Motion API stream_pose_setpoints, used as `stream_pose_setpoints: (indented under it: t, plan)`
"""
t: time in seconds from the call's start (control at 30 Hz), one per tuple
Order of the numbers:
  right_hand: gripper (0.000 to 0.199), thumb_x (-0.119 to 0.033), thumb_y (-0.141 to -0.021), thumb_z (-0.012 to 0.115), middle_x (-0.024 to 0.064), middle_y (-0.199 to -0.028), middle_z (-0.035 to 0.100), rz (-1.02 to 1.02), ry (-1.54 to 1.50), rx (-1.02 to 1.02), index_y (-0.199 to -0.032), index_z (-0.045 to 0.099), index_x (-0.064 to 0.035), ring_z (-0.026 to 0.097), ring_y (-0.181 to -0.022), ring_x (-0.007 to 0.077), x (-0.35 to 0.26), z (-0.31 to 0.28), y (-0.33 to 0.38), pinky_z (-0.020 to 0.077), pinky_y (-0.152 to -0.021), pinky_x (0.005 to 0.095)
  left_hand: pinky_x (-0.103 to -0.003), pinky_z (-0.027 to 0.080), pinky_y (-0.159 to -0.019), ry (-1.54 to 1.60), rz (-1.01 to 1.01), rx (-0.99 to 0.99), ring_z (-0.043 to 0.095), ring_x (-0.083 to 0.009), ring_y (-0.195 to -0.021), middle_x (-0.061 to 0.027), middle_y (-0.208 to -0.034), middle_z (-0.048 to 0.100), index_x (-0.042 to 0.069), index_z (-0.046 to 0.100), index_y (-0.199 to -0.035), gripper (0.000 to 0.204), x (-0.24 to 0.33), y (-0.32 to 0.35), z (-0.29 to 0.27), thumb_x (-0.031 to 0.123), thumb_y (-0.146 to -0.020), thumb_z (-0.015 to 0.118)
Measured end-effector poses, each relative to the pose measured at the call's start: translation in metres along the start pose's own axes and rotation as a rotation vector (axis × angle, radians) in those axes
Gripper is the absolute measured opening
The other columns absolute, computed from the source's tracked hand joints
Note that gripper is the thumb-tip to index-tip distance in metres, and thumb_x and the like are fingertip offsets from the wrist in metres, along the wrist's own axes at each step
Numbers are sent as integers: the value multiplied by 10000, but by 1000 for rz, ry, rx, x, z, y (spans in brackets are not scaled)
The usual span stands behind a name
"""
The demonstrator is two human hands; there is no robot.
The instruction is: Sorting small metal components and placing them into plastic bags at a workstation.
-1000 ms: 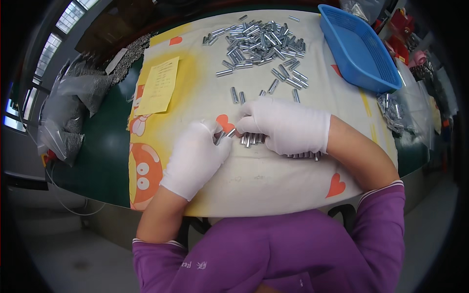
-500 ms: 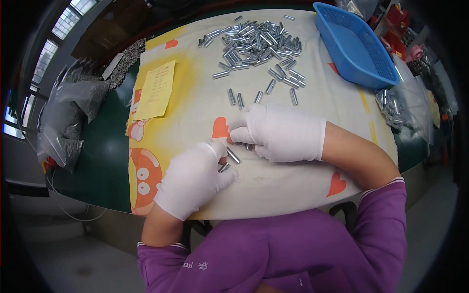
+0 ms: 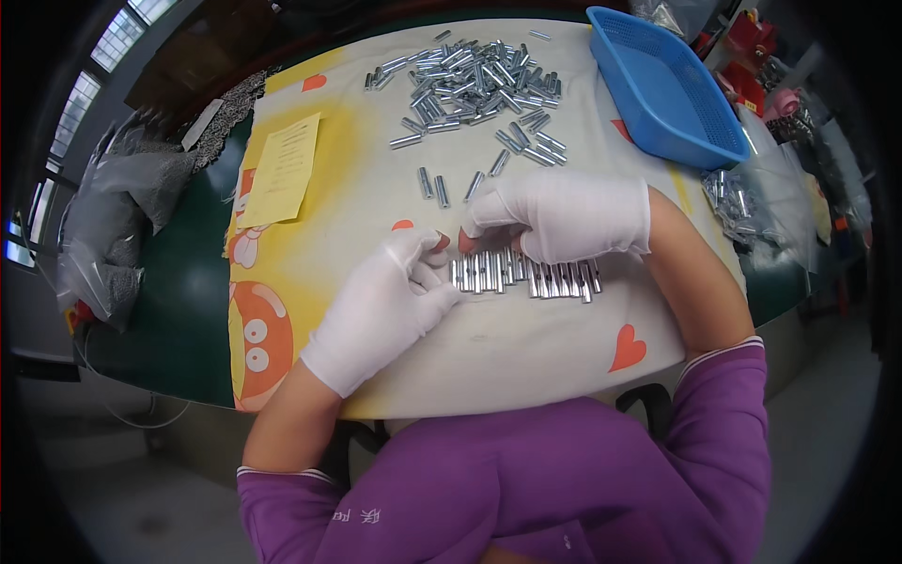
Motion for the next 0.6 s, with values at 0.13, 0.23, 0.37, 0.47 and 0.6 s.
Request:
stream_pose_setpoints:
  t: [0.13, 0.23, 0.37, 0.47, 0.6]
  plan:
    - [469, 109, -743, 474, 131, -1146, 594, 28, -5, 196, -1150, 634, -63, 622, -987, 268, -1, -12, 1, 481, -832, 337, -262, 500, -676, 53, 86, 42, 593, -128, -730, -75, -805, 557, -59, 540, -1154, 427, 6, -1, 5, 25, -773, 712]
    - [481, 89, -720, 495, 162, -1120, 611, -17, 305, 53, -1165, 632, -33, 623, -957, 287, -10, -3, 0, 478, -825, 323, -253, 501, -686, 6, 149, -67, 587, -129, -736, -96, -853, 547, -70, 537, -1169, 436, 4, -4, 14, 21, -777, 705]
    - [441, 95, -718, 492, 155, -1022, 651, 49, 91, 0, -1103, 670, -26, 625, -941, 265, 2, -8, 8, 483, -822, 307, -254, 504, -690, 97, 131, -153, 596, -138, -739, -104, -875, 555, -57, 537, -1196, 445, 4, -4, 19, 14, -785, 689]
    - [431, 110, -724, 497, 164, -1068, 631, 10, -10, 287, -1108, 658, 1, 616, -971, 280, 11, -39, 8, 490, -860, 314, -313, 510, -794, 88, 147, 31, 628, -213, -877, -142, -1063, 582, -19, 546, -1219, 458, -5, -17, 0, 63, -791, 689]
    - [418, 92, -748, 568, 166, -1060, 629, 22, 483, 475, -1144, 647, -18, 605, -990, 342, 25, -63, 0, 489, -870, 347, -394, 446, -951, -435, 495, 383, 521, -363, -1135, -179, -1213, 586, 3, 563, -1213, 526, 9, -34, -21, 121, -733, 743]
Point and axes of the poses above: each hand's wrist, its own y-axis away from the middle knuckle, its own z-axis out of the palm, x = y × z, the point moved 8 cm from there along -y, towards the middle knuckle
